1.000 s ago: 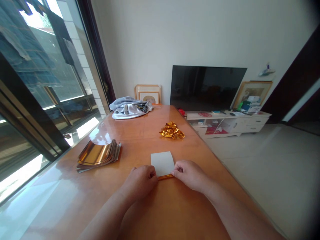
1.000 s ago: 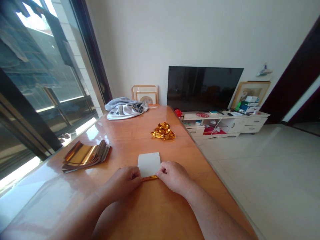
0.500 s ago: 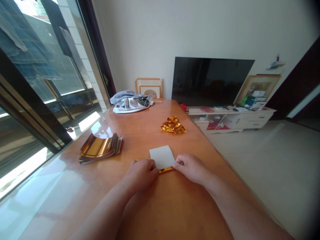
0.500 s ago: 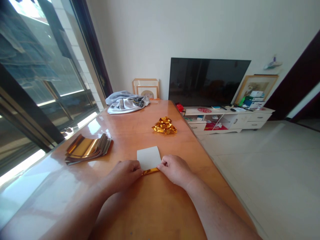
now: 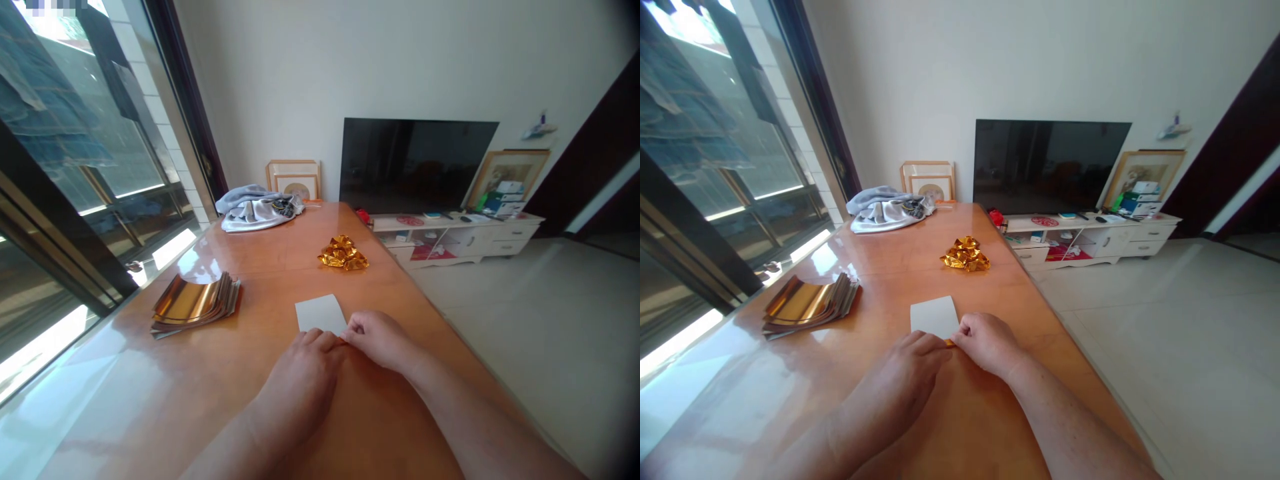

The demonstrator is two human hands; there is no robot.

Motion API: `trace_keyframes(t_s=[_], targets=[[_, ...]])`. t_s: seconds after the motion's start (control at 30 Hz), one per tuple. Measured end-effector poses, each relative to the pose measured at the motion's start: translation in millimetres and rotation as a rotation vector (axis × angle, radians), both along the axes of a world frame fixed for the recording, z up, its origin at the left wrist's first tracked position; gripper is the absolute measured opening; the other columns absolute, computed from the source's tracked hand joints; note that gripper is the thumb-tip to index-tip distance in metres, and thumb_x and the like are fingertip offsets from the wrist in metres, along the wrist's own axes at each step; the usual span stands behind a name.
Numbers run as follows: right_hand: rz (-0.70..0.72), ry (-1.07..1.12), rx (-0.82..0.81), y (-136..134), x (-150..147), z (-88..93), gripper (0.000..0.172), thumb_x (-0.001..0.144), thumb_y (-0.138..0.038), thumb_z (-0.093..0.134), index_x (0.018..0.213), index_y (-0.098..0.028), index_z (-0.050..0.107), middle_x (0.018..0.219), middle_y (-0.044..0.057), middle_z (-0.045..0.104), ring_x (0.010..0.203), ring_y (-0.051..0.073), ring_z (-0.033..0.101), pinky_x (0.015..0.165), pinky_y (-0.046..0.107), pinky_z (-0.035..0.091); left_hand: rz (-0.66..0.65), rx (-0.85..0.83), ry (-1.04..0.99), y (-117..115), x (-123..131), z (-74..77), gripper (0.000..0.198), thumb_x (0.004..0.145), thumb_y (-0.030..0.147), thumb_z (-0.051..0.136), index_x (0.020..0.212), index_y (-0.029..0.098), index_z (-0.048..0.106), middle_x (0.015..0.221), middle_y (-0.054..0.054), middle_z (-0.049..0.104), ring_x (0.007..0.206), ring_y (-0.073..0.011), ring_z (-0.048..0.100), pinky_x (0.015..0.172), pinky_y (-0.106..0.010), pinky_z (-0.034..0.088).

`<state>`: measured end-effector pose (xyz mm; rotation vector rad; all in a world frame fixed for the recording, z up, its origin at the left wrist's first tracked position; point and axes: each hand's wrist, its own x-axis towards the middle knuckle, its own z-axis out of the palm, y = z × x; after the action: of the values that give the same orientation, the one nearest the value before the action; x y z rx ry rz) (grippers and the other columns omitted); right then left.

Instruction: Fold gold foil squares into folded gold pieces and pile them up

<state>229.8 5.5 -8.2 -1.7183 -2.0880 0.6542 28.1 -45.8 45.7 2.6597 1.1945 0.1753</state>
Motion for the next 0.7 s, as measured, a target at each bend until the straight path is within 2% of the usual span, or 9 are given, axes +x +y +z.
trace_keyframes(t_s=[0.1, 0.23, 0.57, 0.7], targets=[[-0.003, 0.007, 0.001, -0.3, -0.3, 0.3, 0.023, 0.085, -0.043, 0.064, 0.075, -0.022, 0.067, 0.077, -0.001, 0.072, 0.067, 0.014, 0.058, 0.055, 0.025, 0.026, -0.029, -0.021, 0.037, -5.1, 3.9, -7.2, 0.035, 0.091, 0.013, 0.046, 0.118, 0.022, 0.066, 0.117, -0.009, 0.066, 0.104, -0.0239, 0.057, 0.096, -0.037, 0.045], [-0.012, -0.003, -0.007, -0.1, -0.7, -0.5, 0.024, 0.085, -0.043, 0.064, 0.075, -0.022, 0.068, 0.076, 0.000, 0.073, 0.066, 0.014, 0.058, 0.055, 0.025, 0.026, 0.005, -0.019, 0.085, -4.4, 2.2, -12.1, 0.044, 0.090, 0.014, 0.047, 0.130, 0.021, 0.061, 0.126, -0.011, 0.065, 0.112, -0.0257, 0.056, 0.102, -0.040, 0.043], [-0.041, -0.011, 0.019, 0.4, -2.7, -2.5, 0.025, 0.086, -0.045, 0.063, 0.076, -0.023, 0.069, 0.077, 0.000, 0.073, 0.067, 0.015, 0.059, 0.055, 0.025, 0.026, 0.026, 0.011, 0.219, -9.8, 7.0, -3.2, 0.036, 0.094, 0.019, 0.041, 0.121, 0.019, 0.066, 0.124, -0.014, 0.065, 0.110, -0.0303, 0.058, 0.095, -0.049, 0.045], [-0.042, -0.009, 0.014, 0.8, -2.5, -3.1, 0.027, 0.085, -0.046, 0.063, 0.076, -0.022, 0.069, 0.075, 0.000, 0.072, 0.065, 0.014, 0.058, 0.054, 0.026, 0.025, 0.062, 0.026, 0.200, -14.0, 9.0, -3.5, 0.035, 0.094, 0.023, 0.045, 0.121, 0.020, 0.067, 0.124, -0.014, 0.065, 0.109, -0.0308, 0.058, 0.094, -0.049, 0.045]])
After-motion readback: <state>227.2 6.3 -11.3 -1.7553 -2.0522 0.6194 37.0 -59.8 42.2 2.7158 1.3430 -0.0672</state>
